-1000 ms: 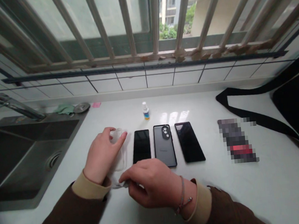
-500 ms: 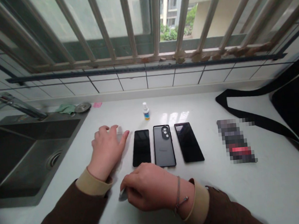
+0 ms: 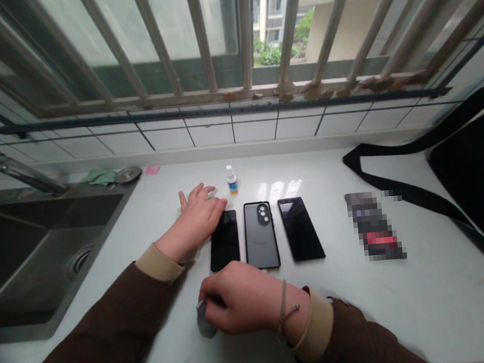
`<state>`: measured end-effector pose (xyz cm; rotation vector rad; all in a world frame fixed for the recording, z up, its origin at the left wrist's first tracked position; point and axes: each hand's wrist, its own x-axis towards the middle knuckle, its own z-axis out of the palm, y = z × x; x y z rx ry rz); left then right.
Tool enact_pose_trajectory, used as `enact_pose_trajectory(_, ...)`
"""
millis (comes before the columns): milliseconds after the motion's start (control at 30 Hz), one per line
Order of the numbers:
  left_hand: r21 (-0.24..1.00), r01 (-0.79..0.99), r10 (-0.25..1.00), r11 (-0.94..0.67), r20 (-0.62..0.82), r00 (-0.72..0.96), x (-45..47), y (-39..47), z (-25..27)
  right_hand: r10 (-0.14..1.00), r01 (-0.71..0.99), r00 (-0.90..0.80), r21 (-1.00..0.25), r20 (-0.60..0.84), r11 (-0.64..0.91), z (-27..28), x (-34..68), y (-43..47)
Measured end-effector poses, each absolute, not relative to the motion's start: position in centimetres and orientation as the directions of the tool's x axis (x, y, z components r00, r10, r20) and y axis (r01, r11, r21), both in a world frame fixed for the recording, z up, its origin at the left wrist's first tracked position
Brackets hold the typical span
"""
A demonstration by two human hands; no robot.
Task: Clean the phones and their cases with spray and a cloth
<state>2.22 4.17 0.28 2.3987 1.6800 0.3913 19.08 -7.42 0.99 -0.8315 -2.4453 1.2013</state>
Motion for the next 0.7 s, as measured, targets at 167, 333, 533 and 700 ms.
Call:
enact_pose_trajectory(167,0.335,0.884,0.945,-0.325,0.100,0.310,2.0,4.4,0.5,0.614,0.380,-0.789,-0.782,0.004,0.494,0.9,19.2,-7.3)
enact_pose_trajectory(333,0.538,0.750,0.922,-0.385,0.192,0.335,0.9,2.8,2.0,0.606,0.376,-0.795,-0.785,0.000,0.492,1.1,19.3,-7.3)
enact_pose_trajectory(533,0.909,0.182,0.860,-0.375,0.267,0.434,0.6,0.0,3.0,0.616,0.349,-0.787,-0.830,-0.008,0.435,1.0,19.3,-7.3)
enact_pose_trajectory(700,0.936,-0.299,0.773,0.185,0.049,0.633,1.3,-1.4,1.6,0.634,0.316,-0.773,-0.858,0.015,0.405,0.5,19.5,-7.2)
